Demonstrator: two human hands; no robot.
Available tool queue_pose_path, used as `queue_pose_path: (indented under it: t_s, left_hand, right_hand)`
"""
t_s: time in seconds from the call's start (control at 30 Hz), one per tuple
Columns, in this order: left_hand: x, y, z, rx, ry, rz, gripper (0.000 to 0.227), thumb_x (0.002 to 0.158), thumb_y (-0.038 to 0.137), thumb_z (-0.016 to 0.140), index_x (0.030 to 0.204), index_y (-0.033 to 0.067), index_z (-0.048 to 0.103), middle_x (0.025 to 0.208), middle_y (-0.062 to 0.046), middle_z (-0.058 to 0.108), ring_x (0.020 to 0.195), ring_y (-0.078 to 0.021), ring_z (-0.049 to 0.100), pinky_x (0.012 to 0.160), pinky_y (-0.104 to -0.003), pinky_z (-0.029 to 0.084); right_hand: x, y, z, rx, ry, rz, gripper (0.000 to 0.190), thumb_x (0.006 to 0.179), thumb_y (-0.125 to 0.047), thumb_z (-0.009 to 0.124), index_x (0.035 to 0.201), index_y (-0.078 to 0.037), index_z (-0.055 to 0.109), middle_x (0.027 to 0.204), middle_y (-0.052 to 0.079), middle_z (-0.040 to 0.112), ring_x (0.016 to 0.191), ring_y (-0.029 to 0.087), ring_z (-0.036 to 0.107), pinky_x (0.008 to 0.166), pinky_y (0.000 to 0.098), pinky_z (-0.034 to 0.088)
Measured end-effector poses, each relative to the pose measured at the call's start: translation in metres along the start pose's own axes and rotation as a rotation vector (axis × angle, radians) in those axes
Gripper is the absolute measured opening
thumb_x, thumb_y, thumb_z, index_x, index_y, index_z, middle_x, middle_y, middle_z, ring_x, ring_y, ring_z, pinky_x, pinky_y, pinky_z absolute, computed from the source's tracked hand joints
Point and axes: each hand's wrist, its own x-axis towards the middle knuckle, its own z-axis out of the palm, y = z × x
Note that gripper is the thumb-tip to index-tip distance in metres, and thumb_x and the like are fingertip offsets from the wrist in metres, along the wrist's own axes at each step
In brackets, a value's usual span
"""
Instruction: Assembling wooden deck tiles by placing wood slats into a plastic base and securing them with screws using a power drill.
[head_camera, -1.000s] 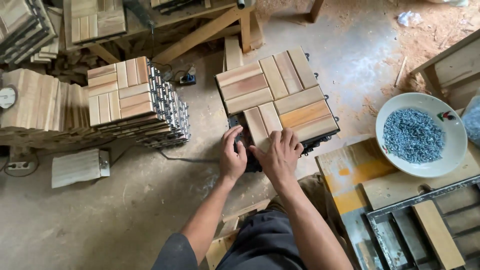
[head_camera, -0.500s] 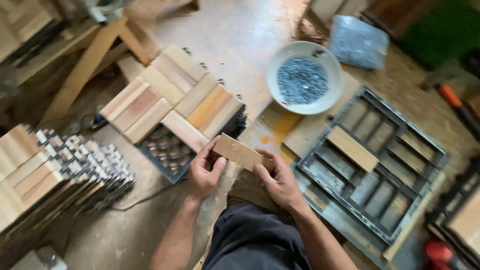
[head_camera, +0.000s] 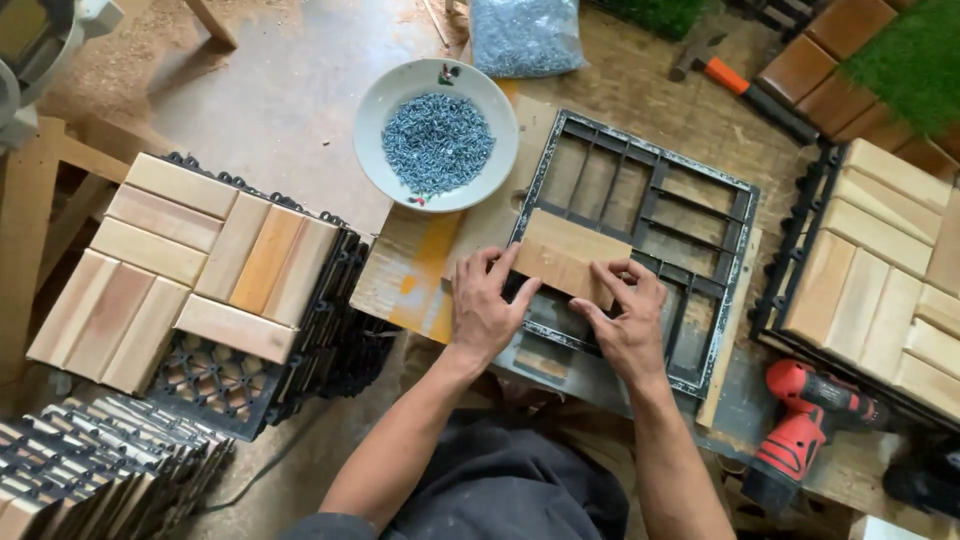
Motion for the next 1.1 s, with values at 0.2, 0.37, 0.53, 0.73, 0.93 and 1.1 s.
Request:
queue_pose_path:
  t_s: [0.2,0.37,0.53,0.73,0.93,1.1]
  left_hand:
    - [0.002,0.007,-0.006,0.202,-0.018,0.147,0.053,0.098,0.056,0.062,0.126,0.0125,0.072,0.116,-0.008,0.057,0.106,-0.0306,0.058,0.081,-0.045,0.047]
    - [0.005,0.001,-0.002,0.300,-0.021,0.198,0.060,0.096,0.060,0.059,0.123,0.0088,0.070,0.116,-0.010,0.059,0.111,-0.0311,0.058,0.089,-0.046,0.044]
    - [-0.008,0.000,-0.021,0.241,-0.141,0.138,0.068,0.086,0.053,0.068,0.137,0.0076,0.062,0.132,-0.014,0.057,0.121,-0.0353,0.055,0.092,-0.050,0.046]
    - [-0.049,-0.012,-0.121,-0.107,0.214,0.017,0.032,0.102,0.009,0.059,0.133,0.0071,0.064,0.131,-0.013,0.063,0.118,-0.0333,0.063,0.103,-0.046,0.051]
    - [-0.091,-0.102,-0.204,0.177,0.707,-0.198,0.024,0.098,0.007,0.061,0.118,0.0054,0.073,0.116,-0.013,0.068,0.109,-0.0322,0.067,0.098,-0.041,0.048]
    - [-0.109,-0.118,-0.224,0.159,0.787,-0.329,0.031,0.097,0.003,0.062,0.128,0.0011,0.069,0.127,-0.018,0.065,0.121,-0.0369,0.064,0.106,-0.048,0.047]
  right_hand:
    - [-0.004,-0.004,0.000,-0.026,0.032,0.003,0.049,0.086,-0.034,0.086,0.131,-0.016,0.074,0.133,0.008,0.060,0.116,0.030,0.058,0.099,0.0386,0.053]
    - [-0.004,-0.018,0.000,-0.486,-0.088,-0.151,0.047,0.098,-0.045,0.066,0.136,-0.016,0.071,0.149,0.008,0.055,0.137,0.034,0.046,0.115,0.0512,0.037]
    - [-0.011,-0.042,0.011,-0.703,-0.362,-0.059,0.070,0.097,-0.048,0.056,0.155,-0.009,0.048,0.168,0.010,0.037,0.155,0.036,0.027,0.123,0.0652,0.021]
    - [-0.004,-0.117,0.085,-0.129,-0.194,-0.495,0.052,0.099,-0.019,0.063,0.142,0.009,0.056,0.146,0.031,0.054,0.138,0.043,0.050,0.122,0.0535,0.034]
    - [-0.030,-0.225,0.215,0.204,-0.257,-0.677,0.056,0.088,-0.035,0.082,0.135,-0.010,0.066,0.128,0.011,0.065,0.119,0.031,0.064,0.104,0.0440,0.049]
    - [-0.034,-0.265,0.271,-0.256,-0.243,-0.746,0.068,0.060,-0.059,0.087,0.104,-0.013,0.064,0.101,0.007,0.056,0.093,0.030,0.057,0.074,0.0415,0.049]
